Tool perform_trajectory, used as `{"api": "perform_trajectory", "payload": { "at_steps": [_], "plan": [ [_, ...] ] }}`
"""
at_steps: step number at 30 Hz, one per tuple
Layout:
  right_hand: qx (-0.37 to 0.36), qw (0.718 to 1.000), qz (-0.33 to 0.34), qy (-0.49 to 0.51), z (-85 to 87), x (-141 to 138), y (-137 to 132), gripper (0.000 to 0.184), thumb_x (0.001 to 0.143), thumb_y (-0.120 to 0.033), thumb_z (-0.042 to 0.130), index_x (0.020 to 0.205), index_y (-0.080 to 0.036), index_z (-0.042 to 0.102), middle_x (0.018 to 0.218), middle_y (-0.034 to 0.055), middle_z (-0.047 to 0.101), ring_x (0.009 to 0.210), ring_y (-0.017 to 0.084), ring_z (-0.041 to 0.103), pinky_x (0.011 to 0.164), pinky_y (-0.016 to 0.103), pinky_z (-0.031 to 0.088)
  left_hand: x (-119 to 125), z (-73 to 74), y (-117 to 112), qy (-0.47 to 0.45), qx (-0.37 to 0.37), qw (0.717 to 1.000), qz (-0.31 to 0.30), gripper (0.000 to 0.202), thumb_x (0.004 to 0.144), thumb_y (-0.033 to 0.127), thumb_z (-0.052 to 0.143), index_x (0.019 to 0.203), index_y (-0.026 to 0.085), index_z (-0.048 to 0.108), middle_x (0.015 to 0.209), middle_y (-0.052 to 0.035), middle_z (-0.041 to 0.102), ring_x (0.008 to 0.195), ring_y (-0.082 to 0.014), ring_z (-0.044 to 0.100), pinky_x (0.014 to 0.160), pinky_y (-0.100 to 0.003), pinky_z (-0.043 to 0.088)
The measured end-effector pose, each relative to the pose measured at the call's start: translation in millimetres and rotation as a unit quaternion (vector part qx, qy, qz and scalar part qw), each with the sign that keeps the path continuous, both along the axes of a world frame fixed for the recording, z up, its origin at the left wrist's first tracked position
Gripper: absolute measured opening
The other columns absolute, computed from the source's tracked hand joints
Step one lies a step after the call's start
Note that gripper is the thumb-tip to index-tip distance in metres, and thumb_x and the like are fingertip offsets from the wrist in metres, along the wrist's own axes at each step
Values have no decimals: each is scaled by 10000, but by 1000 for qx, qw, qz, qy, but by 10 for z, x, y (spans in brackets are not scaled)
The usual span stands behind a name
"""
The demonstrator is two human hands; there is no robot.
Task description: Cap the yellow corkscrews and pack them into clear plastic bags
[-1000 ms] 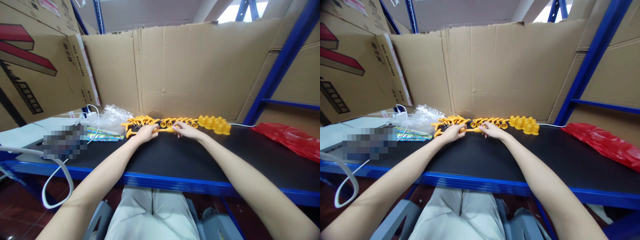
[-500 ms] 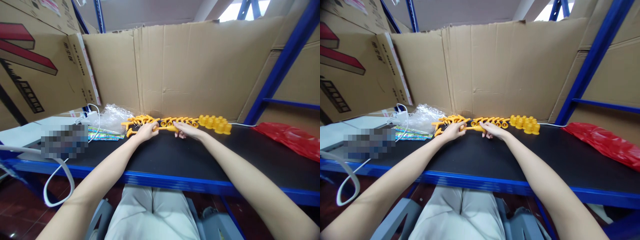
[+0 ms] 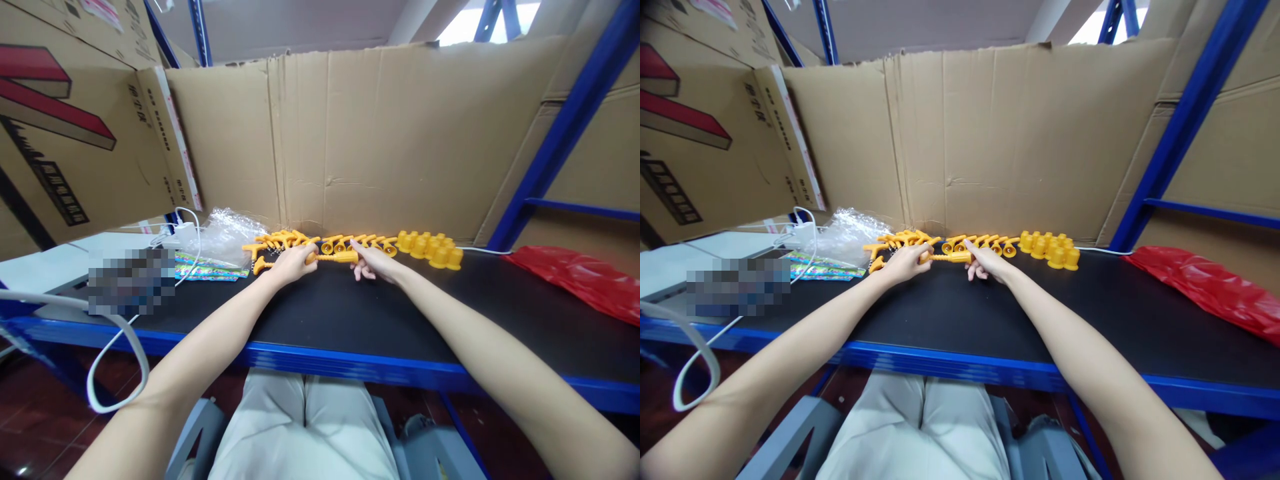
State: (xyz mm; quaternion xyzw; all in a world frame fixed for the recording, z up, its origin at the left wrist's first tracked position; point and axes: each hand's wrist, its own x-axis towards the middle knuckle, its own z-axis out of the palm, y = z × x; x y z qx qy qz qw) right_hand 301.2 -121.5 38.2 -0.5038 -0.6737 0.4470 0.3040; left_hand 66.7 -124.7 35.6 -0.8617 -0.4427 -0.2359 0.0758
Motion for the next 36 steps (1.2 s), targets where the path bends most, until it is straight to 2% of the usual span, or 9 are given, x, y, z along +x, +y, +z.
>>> {"api": "perform_trajectory", "payload": {
  "at_steps": [5,9,11,14,18,22,26,28,36],
  "plan": [
    [-33,999,-9,-42,55,17,-13,735,800,-724,141,740,-122,559,518,86,607,277,58,373,270,192,251,20,-6,33,-21,-16,1000,16,279,773,282,486,1032,204,550,814,-33,627,747,-183,588,702,-278,446],
    [-32,997,72,6,142,126,-44,420,813,-506,532,1031,-148,500,894,100,677,508,83,588,447,181,440,20,-25,63,-32,-16,999,19,269,762,281,500,1011,199,559,762,-20,618,703,-176,584,675,-275,447],
    [-5,995,95,23,155,160,-49,377,775,-377,638,1035,-155,482,935,92,674,558,81,605,508,182,463,16,-29,59,-32,-9,999,12,271,763,274,503,1016,198,559,764,-20,620,701,-175,586,672,-275,447],
    [-10,995,100,27,125,147,-32,345,836,-466,520,849,-122,530,760,102,685,457,78,556,448,189,434,8,-28,34,-32,13,999,0,276,768,274,506,1028,194,554,799,-30,630,732,-182,594,676,-277,449],
    [-46,998,53,-5,65,77,0,638,854,-647,233,651,-125,539,449,80,583,280,68,402,298,190,296,14,-23,9,-36,35,999,-4,272,768,269,513,1027,195,554,837,-37,640,762,-184,601,682,-273,450],
    [-55,997,32,-32,81,80,5,759,820,-701,129,739,-101,587,491,96,605,269,69,399,268,192,254,51,-21,14,-50,32,998,9,264,762,262,520,1015,193,551,797,-31,640,722,-180,606,664,-272,453],
    [-7,999,36,-9,112,161,15,537,805,-574,489,1148,-162,514,903,105,680,470,92,583,374,180,405,74,-13,14,-58,26,998,23,264,772,290,519,1016,193,543,779,-32,638,709,-187,610,662,-283,456],
    [37,998,47,3,100,197,35,582,750,-428,648,1250,-216,436,1017,89,652,559,95,617,455,181,459,71,-6,3,-59,23,998,23,273,779,328,520,1016,193,540,790,-38,639,719,-193,613,657,-285,457],
    [67,997,49,10,51,214,81,496,785,-328,609,1237,-188,460,972,86,662,551,92,602,498,201,464,87,16,-66,-65,28,997,33,315,835,428,448,1009,182,539,776,-48,635,714,-199,615,648,-288,448]
  ]
}}
